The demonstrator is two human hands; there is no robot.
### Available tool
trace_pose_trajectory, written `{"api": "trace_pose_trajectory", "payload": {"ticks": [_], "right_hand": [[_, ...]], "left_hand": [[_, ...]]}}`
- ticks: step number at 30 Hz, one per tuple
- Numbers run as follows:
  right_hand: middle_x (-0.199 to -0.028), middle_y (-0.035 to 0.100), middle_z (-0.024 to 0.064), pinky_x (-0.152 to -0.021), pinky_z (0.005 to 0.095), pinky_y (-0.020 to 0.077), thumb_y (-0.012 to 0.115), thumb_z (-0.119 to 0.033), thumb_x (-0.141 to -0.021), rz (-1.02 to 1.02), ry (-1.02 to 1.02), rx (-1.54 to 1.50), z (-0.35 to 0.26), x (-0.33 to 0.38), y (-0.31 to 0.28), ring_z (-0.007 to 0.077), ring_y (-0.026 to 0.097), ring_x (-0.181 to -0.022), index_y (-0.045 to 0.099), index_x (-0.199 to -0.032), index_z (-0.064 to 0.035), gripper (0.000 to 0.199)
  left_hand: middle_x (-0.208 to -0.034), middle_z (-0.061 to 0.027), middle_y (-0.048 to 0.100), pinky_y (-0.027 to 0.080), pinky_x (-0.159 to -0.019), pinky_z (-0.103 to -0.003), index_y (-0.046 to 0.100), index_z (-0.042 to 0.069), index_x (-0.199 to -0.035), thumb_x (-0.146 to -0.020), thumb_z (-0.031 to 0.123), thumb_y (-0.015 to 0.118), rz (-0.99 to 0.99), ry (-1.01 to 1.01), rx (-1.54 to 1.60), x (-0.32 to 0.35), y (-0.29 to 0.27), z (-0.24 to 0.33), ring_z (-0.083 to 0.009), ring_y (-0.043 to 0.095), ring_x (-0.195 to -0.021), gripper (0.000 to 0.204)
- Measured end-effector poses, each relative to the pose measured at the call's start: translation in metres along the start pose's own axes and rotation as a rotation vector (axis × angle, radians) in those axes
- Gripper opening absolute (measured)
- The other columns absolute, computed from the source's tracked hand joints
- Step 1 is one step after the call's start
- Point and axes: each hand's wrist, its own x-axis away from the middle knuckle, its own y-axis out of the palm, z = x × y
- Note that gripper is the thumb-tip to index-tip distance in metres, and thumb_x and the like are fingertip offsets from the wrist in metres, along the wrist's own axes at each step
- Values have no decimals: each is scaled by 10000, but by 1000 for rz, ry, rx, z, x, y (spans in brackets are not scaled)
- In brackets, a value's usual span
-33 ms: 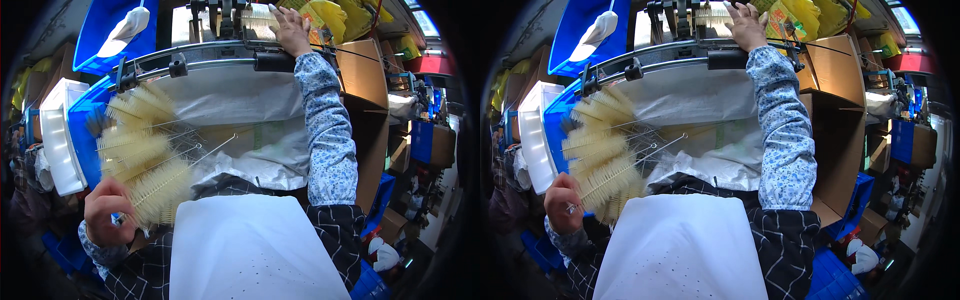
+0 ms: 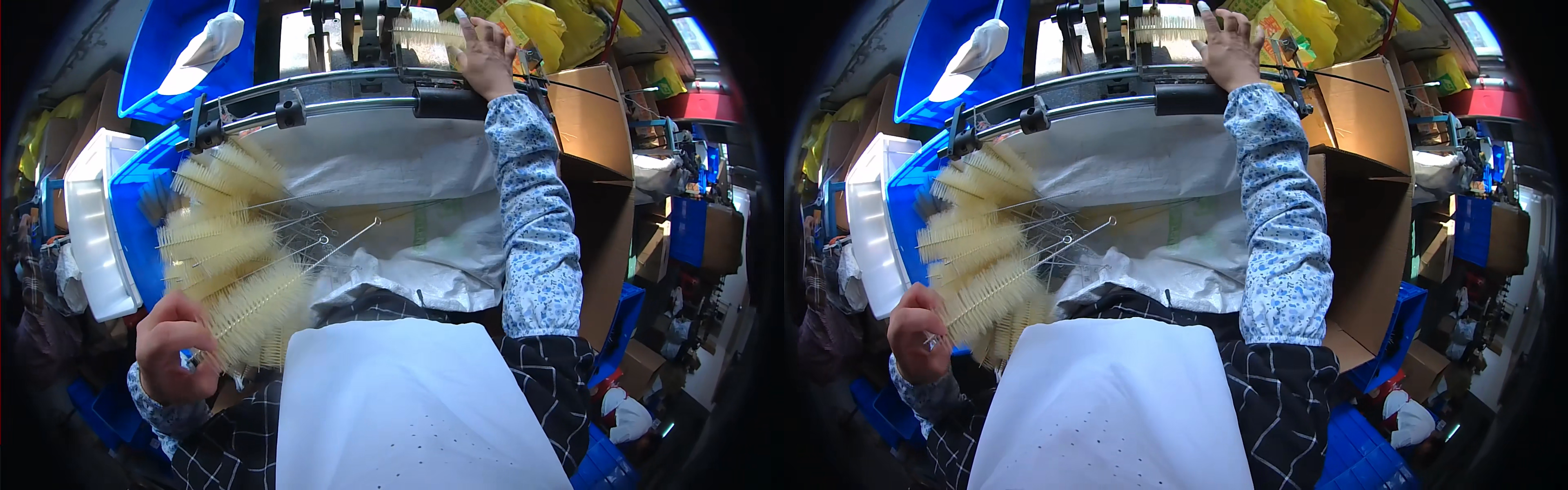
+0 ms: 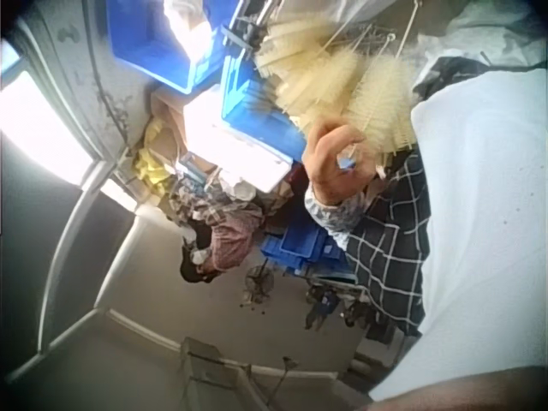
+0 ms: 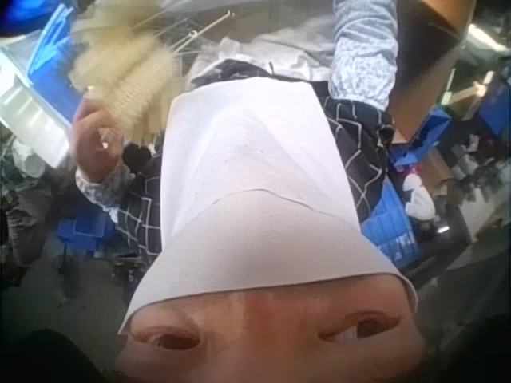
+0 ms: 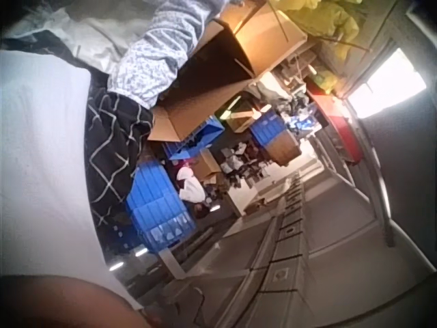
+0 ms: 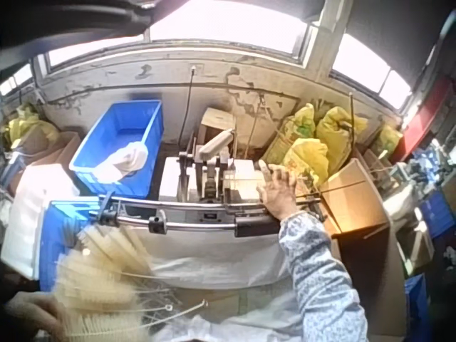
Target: The person repeatedly picks up long, bristled brushes from a blue bin and feeds them into a machine. The machine processes the brushes, and the person collects the finished items, placing them into a white sack. The task involves continuous handling of the brushes and operating the machine.
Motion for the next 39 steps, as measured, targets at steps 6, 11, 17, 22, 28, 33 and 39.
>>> {"api": "trace_pose_trajectory", "payload": {"ticks": [6, 11, 17, 22, 28, 33, 39], "right_hand": [[-1033, 565, 52, -836, 430, 322, 575, -354, -758, -61, 178, -181, 19, 20, -16, 256, 464, -1016, 538, -1122, -147, 421], [-1016, 585, 63, -770, 425, 389, 566, -305, -760, -9, 179, -352, 17, 19, -9, 247, 549, -943, 552, -1104, -128, 387], [-1024, 582, 99, -776, 358, 423, 577, -269, -758, -40, 189, -388, -11, 10, -19, 257, 570, -902, 562, -1089, -85, 379], [-976, 591, 56, -736, 438, 384, 554, -268, -750, -14, 209, -421, -23, 8, -16, 248, 570, -887, 585, -1042, -116, 331], [-1021, 582, 98, -752, 403, 428, 565, -259, -750, -63, 203, -375, -51, -4, -40, 272, 564, -914, 576, -1062, -88, 357], [-1049, 576, 79, -736, 425, 414, 568, -252, -746, -95, 227, -383, -78, -11, -42, 264, 561, -929, 574, -1056, -82, 354], [-1025, 578, 112, -737, 442, 412, 559, -235, -758, -88, 235, -381, -107, -16, -44, 282, 559, -929, 564, -1073, -77, 353]], "left_hand": [[-681, -103, 490, 374, -498, -243, 503, 85, -784, -556, -27, 573, 60, 21, -22, -1, -2, 0, -170, 474, -555, 263], [-687, -100, 480, 364, -499, -242, 496, 90, -790, -588, -9, 569, 85, 36, -2, -2, -4, 4, -159, 456, -548, 236], [-687, -102, 481, 358, -501, -236, 494, 85, -783, -598, 0, 564, 154, 21, 24, 5, -6, 9, -151, 453, -550, 216], [-684, -104, 481, 356, -500, -234, 495, 82, -782, -592, 1, 560, 160, 22, 34, 6, -9, 11, -150, 454, -554, 216], [-684, -105, 482, 361, -499, -237, 499, 83, -789, -584, 6, 565, 135, 33, 46, 1, -5, 22, -153, 454, -550, 228], [-684, -106, 488, 363, -491, -238, 508, 86, -796, -569, 21, 587, 111, 31, 47, -7, -3, 31, -157, 457, -540, 249], [-687, -110, 493, 369, -483, -242, 515, 87, -785, -558, 23, 600, 52, 42, 55, -9, -5, 28, -161, 467, -531, 251]]}}
